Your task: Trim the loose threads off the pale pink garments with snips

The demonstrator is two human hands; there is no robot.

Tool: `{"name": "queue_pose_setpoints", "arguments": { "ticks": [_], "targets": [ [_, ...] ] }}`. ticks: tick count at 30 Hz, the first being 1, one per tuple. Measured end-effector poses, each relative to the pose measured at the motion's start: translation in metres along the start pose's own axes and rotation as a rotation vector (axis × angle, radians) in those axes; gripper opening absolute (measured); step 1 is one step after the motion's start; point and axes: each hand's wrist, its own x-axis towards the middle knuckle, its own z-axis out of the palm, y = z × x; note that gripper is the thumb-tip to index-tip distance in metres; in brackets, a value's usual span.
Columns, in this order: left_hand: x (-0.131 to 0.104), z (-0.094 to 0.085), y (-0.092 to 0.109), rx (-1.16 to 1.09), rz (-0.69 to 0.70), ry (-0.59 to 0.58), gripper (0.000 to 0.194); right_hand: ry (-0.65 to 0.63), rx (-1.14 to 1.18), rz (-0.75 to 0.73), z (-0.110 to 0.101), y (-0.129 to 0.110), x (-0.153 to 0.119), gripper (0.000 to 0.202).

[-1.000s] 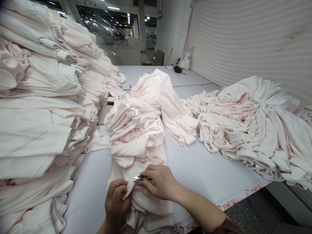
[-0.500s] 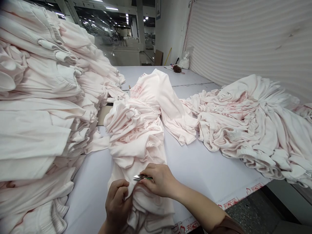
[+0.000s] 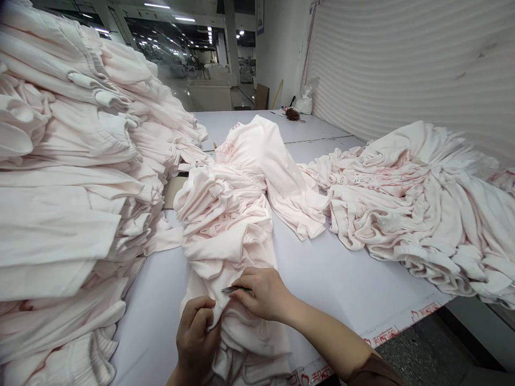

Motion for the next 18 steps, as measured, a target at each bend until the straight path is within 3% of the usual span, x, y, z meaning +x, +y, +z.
{"name": "queue_pose_setpoints", "arguments": {
  "ticks": [5,11,14,16,18],
  "targets": [
    [0.001,0.001,0.001,0.006,-0.012,0.034,0.028,-0.014,0.001,-0.057,0.001,0.0,-0.005,0.02],
    [-0.005,0.001,-0.003,-0.028,-0.092,0.072,0.02,0.058,-0.035,0.006,0.008,0.003,-0.002,0.021],
    [-0.002,0.0,-0.003,-0.26,-0.511,0.018,0.006,0.093,-0.092,0.032,0.01,0.005,0.002,0.012],
    [0.002,-0.002,-0.002,-0.44,-0.823,-0.025,0.026,0.111,-0.093,0.04,0.009,0.005,0.003,0.01],
    [0.007,-0.004,-0.001,-0.584,-0.976,-0.056,0.039,0.093,-0.067,0.012,0.007,0.004,0.003,0.013]
  ]
}}
